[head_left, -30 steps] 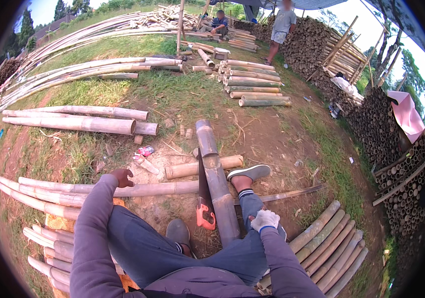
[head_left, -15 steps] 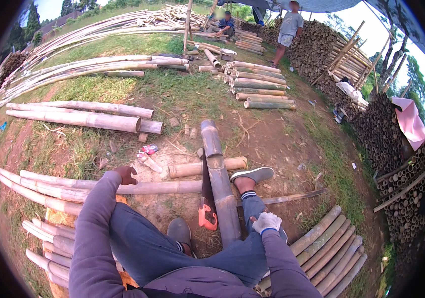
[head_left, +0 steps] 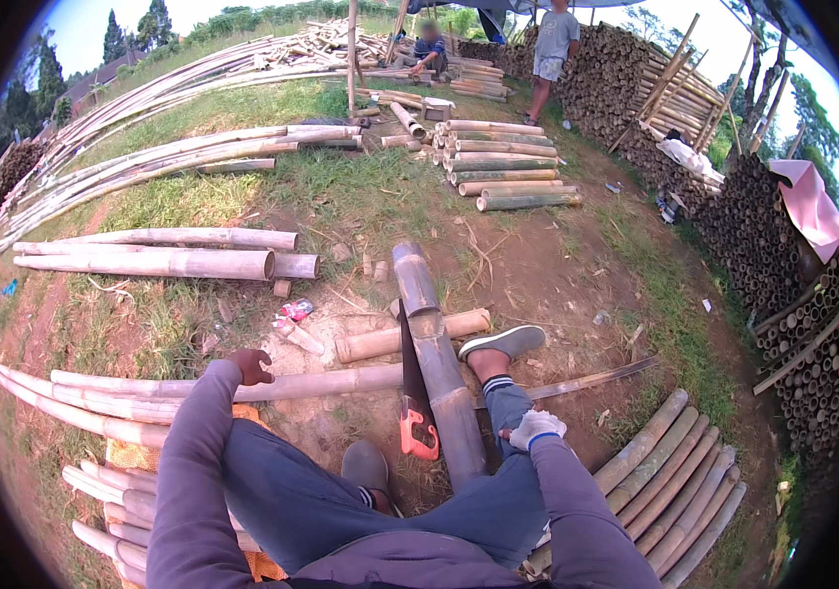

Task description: The person uses a hand saw to cut bamboo poles into shorter sections. They position each pole on a support, saw through it, and place the cut pieces aside. The task is performed repeatedly with multiple bamboo poles.

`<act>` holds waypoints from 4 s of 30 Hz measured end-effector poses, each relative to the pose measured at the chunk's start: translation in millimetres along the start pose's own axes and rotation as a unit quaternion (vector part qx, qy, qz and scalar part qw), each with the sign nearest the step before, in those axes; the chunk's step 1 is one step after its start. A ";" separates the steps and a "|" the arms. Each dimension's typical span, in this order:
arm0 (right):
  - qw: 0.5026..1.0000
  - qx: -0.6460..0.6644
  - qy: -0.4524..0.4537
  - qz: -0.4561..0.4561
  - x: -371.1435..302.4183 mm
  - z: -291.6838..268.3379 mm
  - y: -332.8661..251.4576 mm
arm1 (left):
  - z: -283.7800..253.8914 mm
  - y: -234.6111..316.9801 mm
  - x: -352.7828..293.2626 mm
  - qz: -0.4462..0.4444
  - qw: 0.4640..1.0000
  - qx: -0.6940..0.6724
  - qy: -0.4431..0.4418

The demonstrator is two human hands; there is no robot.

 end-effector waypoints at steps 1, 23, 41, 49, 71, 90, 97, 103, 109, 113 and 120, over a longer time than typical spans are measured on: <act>1.000 -0.001 0.009 -0.008 -7.2 -3.1 -0.8 | 0.4 -2.4 -0.6 -0.005 1.000 0.017 -0.003; 0.992 0.024 0.117 -0.043 -4.4 11.3 -6.1 | -4.0 -0.5 -5.1 0.012 1.000 0.003 0.005; 0.994 -0.004 0.104 -0.025 -18.4 -6.0 -7.3 | 3.4 -3.9 4.7 0.011 1.000 0.015 0.005; 0.994 -0.023 0.103 -0.026 -4.3 14.1 -6.2 | -70.6 -16.5 -29.0 -0.022 0.967 -0.135 0.215; 0.985 -0.035 0.167 -0.031 -1.0 -7.8 -30.1 | 105.6 -17.1 45.5 0.000 0.984 0.177 0.036; 0.988 -0.020 0.150 -0.044 7.5 -7.3 -26.4 | -28.3 33.6 44.2 0.075 0.958 0.226 0.158; 0.994 -0.031 0.105 -0.025 13.7 -5.2 -24.9 | -24.3 169.6 142.5 0.161 0.964 0.212 0.024; 0.995 -0.018 0.091 -0.028 19.2 -1.4 -21.7 | -17.0 268.1 230.9 0.192 0.959 0.201 0.054; 0.993 0.003 0.112 -0.030 20.3 2.2 -14.1 | -1.2 316.2 256.5 0.263 0.934 0.196 0.139; 0.995 0.022 0.097 -0.032 21.0 1.8 -18.8 | -28.2 295.9 217.2 0.345 0.902 0.186 0.183; 0.994 0.030 0.098 -0.035 14.1 2.1 -10.6 | -66.6 231.1 77.4 0.362 0.925 0.103 0.044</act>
Point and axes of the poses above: each hand's wrist, its own x-axis towards the middle knuckle, its own z-axis out of the palm, y = z × x, the point moved 8 cm from there along x, towards the middle knuckle, and after that the axes turned 14 degrees about z, right-handed, at the moved point
